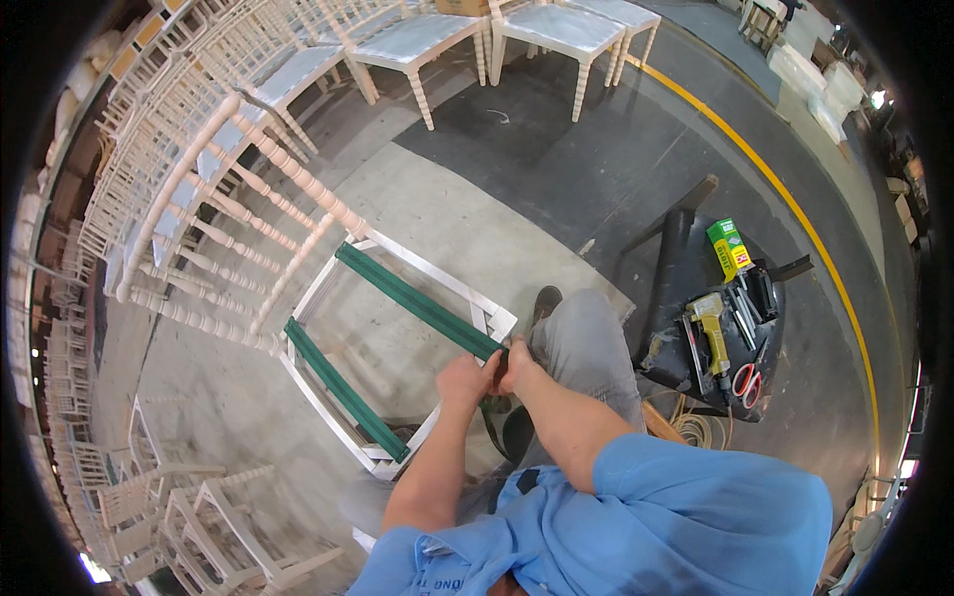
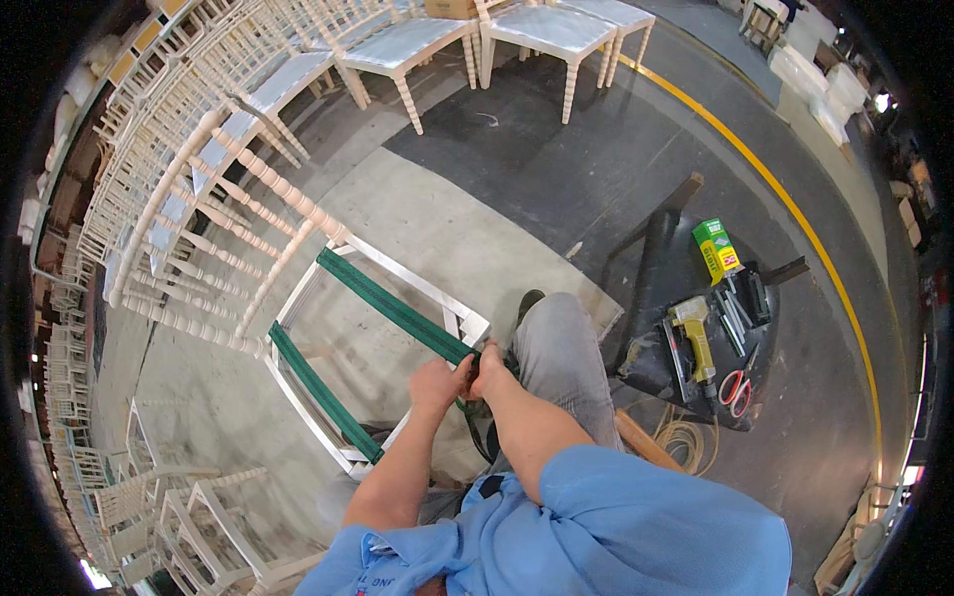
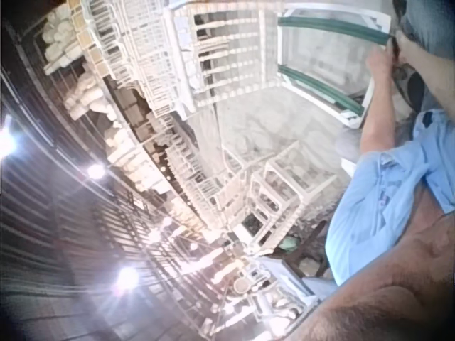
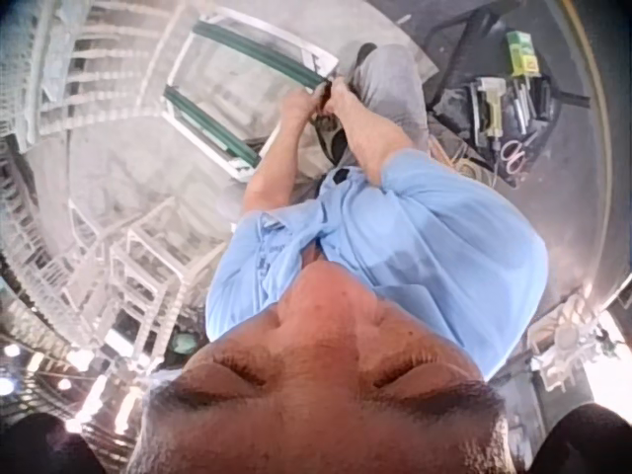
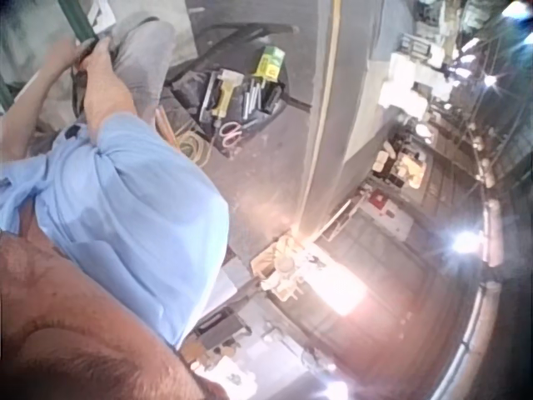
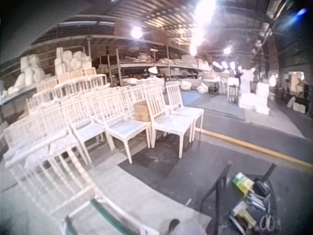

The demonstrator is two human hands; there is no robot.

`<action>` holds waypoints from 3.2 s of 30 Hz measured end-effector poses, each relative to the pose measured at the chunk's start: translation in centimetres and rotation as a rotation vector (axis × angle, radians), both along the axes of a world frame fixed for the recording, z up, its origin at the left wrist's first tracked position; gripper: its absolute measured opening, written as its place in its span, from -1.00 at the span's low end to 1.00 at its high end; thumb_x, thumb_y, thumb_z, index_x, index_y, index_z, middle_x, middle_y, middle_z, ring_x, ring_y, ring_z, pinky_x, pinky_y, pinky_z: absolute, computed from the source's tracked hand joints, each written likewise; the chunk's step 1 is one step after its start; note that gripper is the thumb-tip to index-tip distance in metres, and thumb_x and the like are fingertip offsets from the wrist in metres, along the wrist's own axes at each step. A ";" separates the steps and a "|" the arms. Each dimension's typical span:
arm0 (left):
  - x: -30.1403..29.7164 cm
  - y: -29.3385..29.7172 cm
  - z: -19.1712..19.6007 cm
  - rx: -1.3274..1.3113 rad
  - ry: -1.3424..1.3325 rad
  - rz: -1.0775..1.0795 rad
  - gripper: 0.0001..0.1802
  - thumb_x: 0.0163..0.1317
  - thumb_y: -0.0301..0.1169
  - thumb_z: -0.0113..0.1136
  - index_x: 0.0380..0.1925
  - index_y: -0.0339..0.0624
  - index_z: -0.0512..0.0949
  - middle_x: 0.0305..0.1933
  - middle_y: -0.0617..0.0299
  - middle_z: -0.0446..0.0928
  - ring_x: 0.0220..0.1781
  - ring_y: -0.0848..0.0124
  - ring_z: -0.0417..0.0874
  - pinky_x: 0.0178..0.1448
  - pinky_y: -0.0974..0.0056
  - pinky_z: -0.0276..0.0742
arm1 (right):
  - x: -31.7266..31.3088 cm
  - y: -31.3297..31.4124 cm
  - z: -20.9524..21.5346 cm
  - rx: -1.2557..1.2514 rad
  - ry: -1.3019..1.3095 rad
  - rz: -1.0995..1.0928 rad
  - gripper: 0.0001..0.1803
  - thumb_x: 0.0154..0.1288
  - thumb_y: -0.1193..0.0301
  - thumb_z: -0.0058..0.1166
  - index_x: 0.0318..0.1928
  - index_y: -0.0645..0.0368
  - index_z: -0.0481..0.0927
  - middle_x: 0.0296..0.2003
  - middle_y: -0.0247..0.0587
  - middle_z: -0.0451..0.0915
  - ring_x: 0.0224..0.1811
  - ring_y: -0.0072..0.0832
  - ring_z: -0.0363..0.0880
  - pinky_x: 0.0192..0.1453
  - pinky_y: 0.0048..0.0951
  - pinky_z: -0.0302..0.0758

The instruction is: The person attaches green webbing strips to the seat frame of a white wooden chair. They position each strip, secure it with a staple gun, and trim excess material with scissors. The process is repeated for multiple parallel strips across the chair seat.

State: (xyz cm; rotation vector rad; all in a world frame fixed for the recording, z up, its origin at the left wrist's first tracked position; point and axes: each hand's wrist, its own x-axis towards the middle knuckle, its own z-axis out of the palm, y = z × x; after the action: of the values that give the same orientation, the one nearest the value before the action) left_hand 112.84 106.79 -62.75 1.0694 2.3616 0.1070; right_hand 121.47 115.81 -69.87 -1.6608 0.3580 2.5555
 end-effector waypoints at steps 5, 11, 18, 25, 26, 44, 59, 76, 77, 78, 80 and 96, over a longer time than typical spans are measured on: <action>0.1 0.1 -0.3 0.007 0.025 0.010 -0.05 0.25 0.50 -0.05 -0.35 -0.31 0.73 -0.27 -0.19 0.72 -0.16 -0.13 0.77 -0.07 -0.08 0.66 | -1.6 0.6 0.4 0.099 -0.205 -0.012 -0.39 0.54 -0.12 -0.25 -0.21 0.17 0.63 -0.53 -0.21 0.59 -0.48 -0.25 0.58 -0.28 -0.01 0.53; -0.3 0.5 -0.4 -0.080 -0.013 -0.037 -0.09 0.28 0.46 -0.04 -0.18 -0.30 0.71 -0.17 -0.20 0.72 -0.08 -0.11 0.76 0.01 -0.07 0.64 | -2.7 2.1 -1.1 0.146 -0.235 -0.004 -0.42 0.54 -0.09 -0.22 -0.20 0.16 0.63 -0.52 -0.21 0.60 -0.48 -0.26 0.59 -0.29 -0.03 0.54; -1.4 0.1 -1.6 0.049 -0.210 0.018 -0.21 0.37 0.34 0.02 -0.17 -0.31 0.66 -0.19 -0.19 0.67 -0.08 -0.12 0.72 0.02 -0.10 0.60 | -4.7 3.8 -4.6 0.213 -0.279 0.063 -0.45 0.53 -0.06 -0.19 -0.19 0.16 0.64 -0.51 -0.21 0.61 -0.48 -0.27 0.59 -0.30 -0.05 0.54; -2.6 0.5 -1.5 0.053 -0.355 0.020 -0.33 0.39 0.22 0.12 -0.09 -0.27 0.65 -0.19 -0.19 0.65 -0.15 -0.12 0.72 0.00 -0.09 0.60 | -6.5 4.7 -7.7 0.284 -0.332 0.171 -0.48 0.52 -0.03 -0.16 -0.18 0.15 0.64 -0.50 -0.20 0.62 -0.47 -0.29 0.60 -0.31 -0.07 0.55; -2.6 0.6 -1.4 0.086 -0.342 0.014 -0.35 0.38 0.20 0.14 -0.07 -0.25 0.65 -0.17 -0.18 0.65 -0.15 -0.12 0.72 -0.01 -0.09 0.60 | -6.7 4.8 -8.2 0.297 -0.337 0.189 -0.49 0.52 -0.02 -0.16 -0.17 0.15 0.65 -0.50 -0.20 0.62 -0.47 -0.29 0.60 -0.31 -0.08 0.55; -9.3 -1.8 -11.9 -0.075 -1.664 1.045 -0.61 0.42 -0.33 0.19 0.14 -0.35 0.56 -0.01 -0.05 0.70 -0.04 0.18 0.76 0.10 0.10 0.69 | -8.9 3.2 -12.6 0.597 -0.369 0.651 -0.58 0.50 0.06 -0.08 -0.14 0.14 0.66 -0.48 -0.20 0.64 -0.47 -0.32 0.62 -0.34 -0.14 0.58; -8.4 6.1 -20.2 -0.224 -1.953 0.984 -0.58 0.48 -0.21 0.11 0.14 -0.28 0.60 0.00 -0.03 0.71 -0.04 0.09 0.78 0.05 -0.14 0.75 | -9.8 4.0 -13.1 0.814 -0.333 1.024 -0.64 0.49 0.13 -0.02 -0.12 0.13 0.68 -0.45 -0.20 0.66 -0.46 -0.35 0.64 -0.37 -0.19 0.59; -7.1 6.3 -9.1 0.340 -1.686 0.959 -0.59 0.48 -0.20 0.10 0.14 -0.25 0.61 0.03 0.01 0.72 -0.01 0.12 0.78 0.08 -0.11 0.75 | -3.3 0.8 -1.1 1.149 -0.131 1.553 -0.72 0.47 0.21 0.05 -0.09 0.12 0.69 -0.43 -0.20 0.69 -0.46 -0.38 0.66 -0.39 -0.25 0.61; -7.0 6.6 -8.5 0.364 -1.678 0.956 -0.59 0.49 -0.20 0.10 0.14 -0.25 0.61 0.03 0.02 0.72 -0.01 0.12 0.77 0.08 -0.11 0.75 | -2.6 0.9 0.4 1.178 -0.084 1.595 -0.72 0.47 0.21 0.06 -0.09 0.12 0.69 -0.43 -0.20 0.69 -0.45 -0.39 0.66 -0.39 -0.25 0.62; -7.0 7.0 -8.0 0.387 -1.671 0.946 -0.59 0.49 -0.20 0.10 0.14 -0.25 0.61 0.03 0.02 0.72 0.00 0.12 0.77 0.08 -0.11 0.75 | -1.9 1.0 2.3 1.211 0.006 1.657 -0.72 0.47 0.22 0.06 -0.09 0.12 0.69 -0.43 -0.20 0.69 -0.45 -0.39 0.66 -0.40 -0.25 0.62; -6.9 7.6 -7.1 0.434 -1.652 0.937 -0.59 0.49 -0.20 0.10 0.14 -0.24 0.61 0.03 0.03 0.72 0.00 0.12 0.77 0.09 -0.11 0.75 | 0.6 2.1 6.7 1.316 0.284 1.718 -0.73 0.46 0.23 0.07 -0.08 0.12 0.69 -0.43 -0.20 0.69 -0.45 -0.39 0.66 -0.40 -0.26 0.62; -6.9 8.6 -6.1 0.584 -1.628 0.946 -0.61 0.51 -0.15 0.10 0.16 -0.10 0.63 0.08 0.13 0.71 0.08 0.22 0.75 0.16 -0.01 0.73 | 39.9 13.3 14.7 1.077 -1.280 1.396 -0.33 -0.04 0.09 0.52 0.10 0.13 0.72 -0.03 0.00 0.75 0.04 -0.13 0.74 0.14 -0.20 0.64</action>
State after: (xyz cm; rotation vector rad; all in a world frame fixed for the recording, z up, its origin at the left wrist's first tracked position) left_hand 105.90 115.39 -68.83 -0.2101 1.0205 1.4141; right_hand 161.38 129.16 -55.21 -2.5716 -2.2302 0.6154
